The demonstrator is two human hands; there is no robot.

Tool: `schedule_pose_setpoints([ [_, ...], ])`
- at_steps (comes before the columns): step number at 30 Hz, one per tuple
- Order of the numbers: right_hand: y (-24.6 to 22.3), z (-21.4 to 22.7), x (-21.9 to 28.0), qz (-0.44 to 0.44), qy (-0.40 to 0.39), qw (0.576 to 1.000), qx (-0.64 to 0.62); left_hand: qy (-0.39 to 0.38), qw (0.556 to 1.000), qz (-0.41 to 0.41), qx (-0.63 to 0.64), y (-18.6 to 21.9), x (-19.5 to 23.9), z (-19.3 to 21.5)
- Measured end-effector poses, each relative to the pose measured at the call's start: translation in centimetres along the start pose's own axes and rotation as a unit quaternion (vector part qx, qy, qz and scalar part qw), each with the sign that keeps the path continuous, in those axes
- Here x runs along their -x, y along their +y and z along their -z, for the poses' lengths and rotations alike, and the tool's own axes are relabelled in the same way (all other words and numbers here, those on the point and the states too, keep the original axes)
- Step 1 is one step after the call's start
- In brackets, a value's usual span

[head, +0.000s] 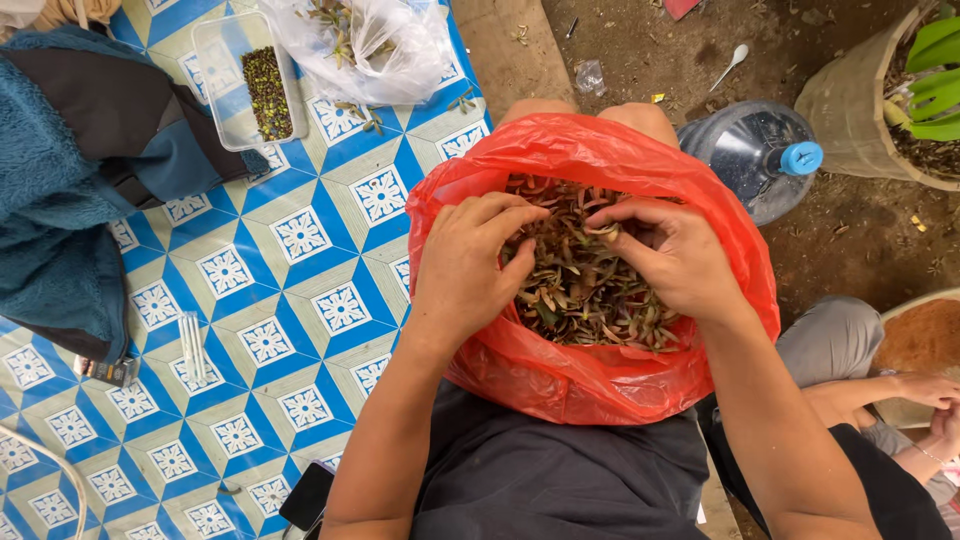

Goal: The person sorts through a red bag of dried plant materials by hand, picking out specific pieces and placing them into a plastic container.

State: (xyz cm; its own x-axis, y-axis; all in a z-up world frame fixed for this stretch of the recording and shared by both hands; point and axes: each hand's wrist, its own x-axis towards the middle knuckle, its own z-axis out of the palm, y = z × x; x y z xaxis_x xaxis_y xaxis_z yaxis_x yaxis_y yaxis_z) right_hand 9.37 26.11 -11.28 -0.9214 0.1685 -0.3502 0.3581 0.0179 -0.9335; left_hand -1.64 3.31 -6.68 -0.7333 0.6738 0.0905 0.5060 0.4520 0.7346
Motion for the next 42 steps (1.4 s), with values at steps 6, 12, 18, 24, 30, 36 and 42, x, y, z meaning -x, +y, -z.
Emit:
schedule_pose_setpoints([
  [6,0.0,0.7,0.6,-0.018,0.028,0.998,-0.048,-0.02,1.0,-0.013,-0.009,0.8,-0.5,0.2],
  [12,-3.0,0.7,1.5,-0.001,0.138,0.939,0.315,-0.112,0.992,0.062,-0.014,1.2,-0.9,0.8],
  [18,-5.9,-0.9,2.1,0.226,0.109,0.893,0.375,0.33,0.931,0.136,0.079,-6.4,-0.5,2.8],
  [24,-6.4,-1.1,2.5,0.222,0.091,0.894,0.378,0.294,0.893,0.158,-0.303,-22.8,-0.3,4.8],
  [30,-5.9,-1.4,2.8,0.187,0.069,0.906,0.373,0.208,0.905,0.258,-0.266,-27.7,-0.6,3.9],
  [36,-5.8,-1.7,3.1,0.167,0.055,0.914,0.366,0.249,0.908,0.174,-0.289,-26.5,-1.2,2.9],
  [42,-5.7,-2.0,3.1,0.141,0.05,0.923,0.355,0.237,0.934,0.177,-0.199,-22.0,0.3,-0.6],
])
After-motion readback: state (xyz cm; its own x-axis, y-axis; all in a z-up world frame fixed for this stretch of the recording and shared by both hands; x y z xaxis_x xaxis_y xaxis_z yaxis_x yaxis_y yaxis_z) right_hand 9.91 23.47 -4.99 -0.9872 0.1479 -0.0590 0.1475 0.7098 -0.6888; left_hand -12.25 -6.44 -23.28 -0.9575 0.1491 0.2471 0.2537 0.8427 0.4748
